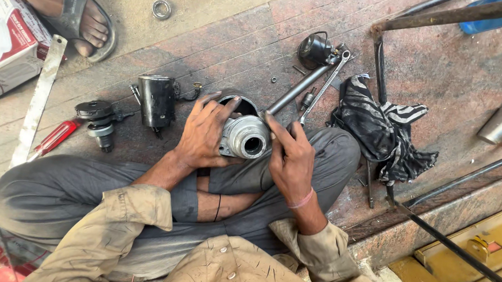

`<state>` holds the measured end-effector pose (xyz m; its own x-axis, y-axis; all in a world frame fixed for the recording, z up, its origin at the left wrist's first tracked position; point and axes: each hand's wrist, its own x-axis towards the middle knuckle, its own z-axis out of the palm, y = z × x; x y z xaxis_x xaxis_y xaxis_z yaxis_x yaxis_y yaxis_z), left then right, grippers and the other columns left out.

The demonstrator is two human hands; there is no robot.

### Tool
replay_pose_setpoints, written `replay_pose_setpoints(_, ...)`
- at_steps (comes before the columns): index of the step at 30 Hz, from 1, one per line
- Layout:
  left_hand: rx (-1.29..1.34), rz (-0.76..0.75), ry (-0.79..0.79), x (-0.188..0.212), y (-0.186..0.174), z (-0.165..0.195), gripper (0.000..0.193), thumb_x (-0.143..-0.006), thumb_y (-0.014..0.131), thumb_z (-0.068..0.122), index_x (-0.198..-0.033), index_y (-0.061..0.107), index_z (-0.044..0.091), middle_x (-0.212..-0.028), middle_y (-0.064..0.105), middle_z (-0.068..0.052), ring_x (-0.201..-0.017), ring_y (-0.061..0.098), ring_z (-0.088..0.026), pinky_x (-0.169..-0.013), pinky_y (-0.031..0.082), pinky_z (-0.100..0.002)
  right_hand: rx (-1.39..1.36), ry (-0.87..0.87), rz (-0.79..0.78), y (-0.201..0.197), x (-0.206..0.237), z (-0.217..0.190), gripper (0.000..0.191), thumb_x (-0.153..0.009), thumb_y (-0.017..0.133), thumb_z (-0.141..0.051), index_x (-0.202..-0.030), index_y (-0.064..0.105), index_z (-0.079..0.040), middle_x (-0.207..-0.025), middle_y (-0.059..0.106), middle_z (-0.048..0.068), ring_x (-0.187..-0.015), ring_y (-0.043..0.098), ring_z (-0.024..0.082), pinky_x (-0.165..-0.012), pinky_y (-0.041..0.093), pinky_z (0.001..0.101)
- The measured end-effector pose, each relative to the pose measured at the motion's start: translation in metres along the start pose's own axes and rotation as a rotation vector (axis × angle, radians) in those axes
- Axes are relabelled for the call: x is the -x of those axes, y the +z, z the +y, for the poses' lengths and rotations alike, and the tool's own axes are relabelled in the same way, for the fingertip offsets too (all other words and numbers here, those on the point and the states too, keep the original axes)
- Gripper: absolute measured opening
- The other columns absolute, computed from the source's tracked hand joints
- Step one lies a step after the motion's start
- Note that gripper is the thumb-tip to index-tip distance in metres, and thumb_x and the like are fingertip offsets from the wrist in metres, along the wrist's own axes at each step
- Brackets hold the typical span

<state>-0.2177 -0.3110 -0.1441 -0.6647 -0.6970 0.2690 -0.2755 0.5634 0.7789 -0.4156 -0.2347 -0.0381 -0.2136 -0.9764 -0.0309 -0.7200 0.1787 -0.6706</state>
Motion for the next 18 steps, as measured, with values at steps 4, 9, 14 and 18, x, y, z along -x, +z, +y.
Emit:
replay_pose_setpoints(4,0.0,-0.022,-0.028,-0.002,-0.002,0.002,0.126,-0.059,0.09,0.057,-0.155,0.033,-0.001,-0.115,0.063,-0.014,-0.11,0.057,-0.034,-0.117,0.031,-0.055,0.005,0.008,0.013,0.003,0.015,0.007,0.044,-0.094,0.061,0.006,-0.135,0.068,-0.006,-0.083,0.054,0.014,-0.068,0.057,0.027,-0.062,0.045,0.0379)
replay_pose_setpoints(9,0.015,-0.2,-0.198,-0.007,-0.006,0.005,0.128,-0.056,0.092,0.057,-0.156,0.035,0.002,-0.118,0.062,-0.015,-0.115,0.056,-0.034,-0.116,0.03,-0.052,-0.061,0.013,0.056,0.011,0.052,0.018,0.043,-0.097,0.058,0.008,-0.138,0.064,-0.002,-0.084,0.053,0.015,-0.07,0.051,0.025,-0.066,0.044,0.0384)
replay_pose_setpoints(14,-0.033,-0.02,-0.016,-0.018,-0.007,0.01,0.126,-0.066,0.089,0.066,-0.158,0.03,0.003,-0.135,0.056,-0.015,-0.128,0.051,-0.034,-0.119,0.03,-0.051,-0.017,-0.004,0.051,0.014,0.038,0.038,0.036,-0.104,0.056,0.005,-0.139,0.065,0.006,-0.085,0.052,0.02,-0.073,0.051,0.032,-0.068,0.039,0.0435)
replay_pose_setpoints(18,-0.032,-0.009,0.045,-0.014,-0.018,0.014,0.124,-0.081,0.058,0.089,-0.159,0.025,-0.001,-0.137,0.057,-0.011,-0.117,0.053,-0.028,-0.113,0.034,-0.048,0.018,-0.166,0.036,0.021,0.034,0.038,0.037,-0.111,0.049,0.003,-0.147,0.06,0.006,-0.109,0.061,0.027,-0.092,0.059,0.041,-0.083,0.045,0.0481)
